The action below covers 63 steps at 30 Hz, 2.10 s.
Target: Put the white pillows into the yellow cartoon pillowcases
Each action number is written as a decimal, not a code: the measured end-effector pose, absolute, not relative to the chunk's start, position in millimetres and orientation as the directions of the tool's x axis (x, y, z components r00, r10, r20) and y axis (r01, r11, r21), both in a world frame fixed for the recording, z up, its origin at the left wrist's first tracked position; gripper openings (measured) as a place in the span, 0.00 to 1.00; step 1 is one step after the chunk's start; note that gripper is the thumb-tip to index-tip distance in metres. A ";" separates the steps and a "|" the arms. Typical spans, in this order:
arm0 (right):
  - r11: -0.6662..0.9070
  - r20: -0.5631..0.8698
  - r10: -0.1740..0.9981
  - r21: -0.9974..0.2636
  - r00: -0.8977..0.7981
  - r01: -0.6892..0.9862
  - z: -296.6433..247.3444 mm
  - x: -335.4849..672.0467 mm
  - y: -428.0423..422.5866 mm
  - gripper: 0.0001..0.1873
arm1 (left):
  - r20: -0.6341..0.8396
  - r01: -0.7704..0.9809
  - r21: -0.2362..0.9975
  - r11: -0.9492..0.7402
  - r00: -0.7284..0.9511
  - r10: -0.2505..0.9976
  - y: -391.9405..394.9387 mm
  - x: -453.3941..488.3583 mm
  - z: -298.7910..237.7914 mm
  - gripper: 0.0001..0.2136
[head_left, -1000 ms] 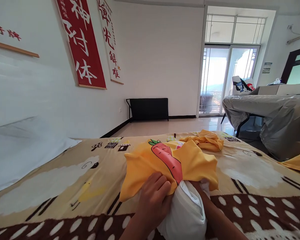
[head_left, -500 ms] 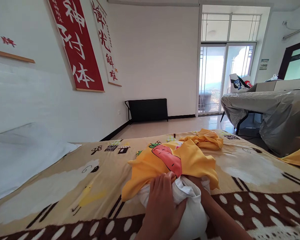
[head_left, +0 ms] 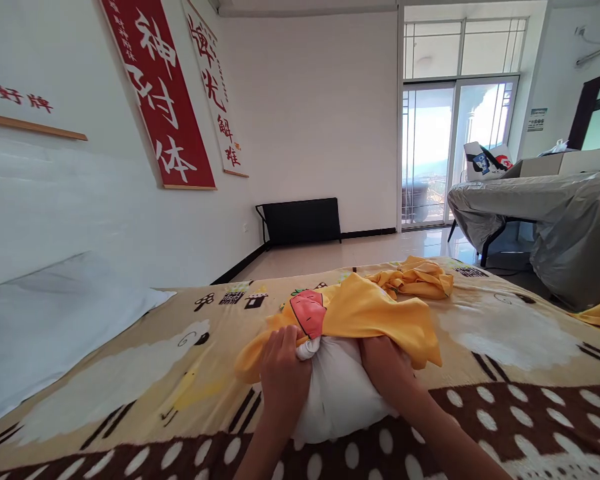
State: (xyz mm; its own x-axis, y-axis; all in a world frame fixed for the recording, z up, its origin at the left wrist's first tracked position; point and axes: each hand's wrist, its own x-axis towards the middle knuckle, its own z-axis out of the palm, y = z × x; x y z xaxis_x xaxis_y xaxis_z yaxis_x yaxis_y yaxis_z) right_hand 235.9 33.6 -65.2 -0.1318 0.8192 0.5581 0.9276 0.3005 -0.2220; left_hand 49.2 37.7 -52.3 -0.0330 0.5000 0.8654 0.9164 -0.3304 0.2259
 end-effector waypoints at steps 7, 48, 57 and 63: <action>0.518 0.876 0.340 0.130 -0.343 0.846 -64.1 201.5 -40.7 0.21 | 0.614 0.620 0.715 -0.323 -0.336 0.714 35.7 42.8 -44.3 0.14; 0.267 0.770 0.625 -0.367 0.130 0.891 -55.9 263.4 41.3 0.25 | 0.804 0.776 0.286 -0.563 0.126 0.581 27.5 49.5 -44.1 0.07; 0.366 0.662 0.739 -0.239 -0.125 0.899 -49.4 254.0 23.7 0.26 | 0.735 0.695 0.490 -0.527 -0.003 0.678 61.1 24.1 -51.6 0.15; 0.421 0.590 0.783 -0.269 -0.198 0.866 -45.5 250.4 13.6 0.38 | 0.418 0.576 0.673 -0.463 0.220 0.881 71.9 -4.5 -54.6 0.25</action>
State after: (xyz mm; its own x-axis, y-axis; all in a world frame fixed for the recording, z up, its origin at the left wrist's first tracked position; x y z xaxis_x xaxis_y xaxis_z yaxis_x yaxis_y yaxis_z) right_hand 250.4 13.6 -45.5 -0.1976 0.7832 0.5896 0.8661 0.4212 -0.2692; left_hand -4.5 71.9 -54.6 0.2198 0.8815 0.4180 0.5762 -0.4630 0.6735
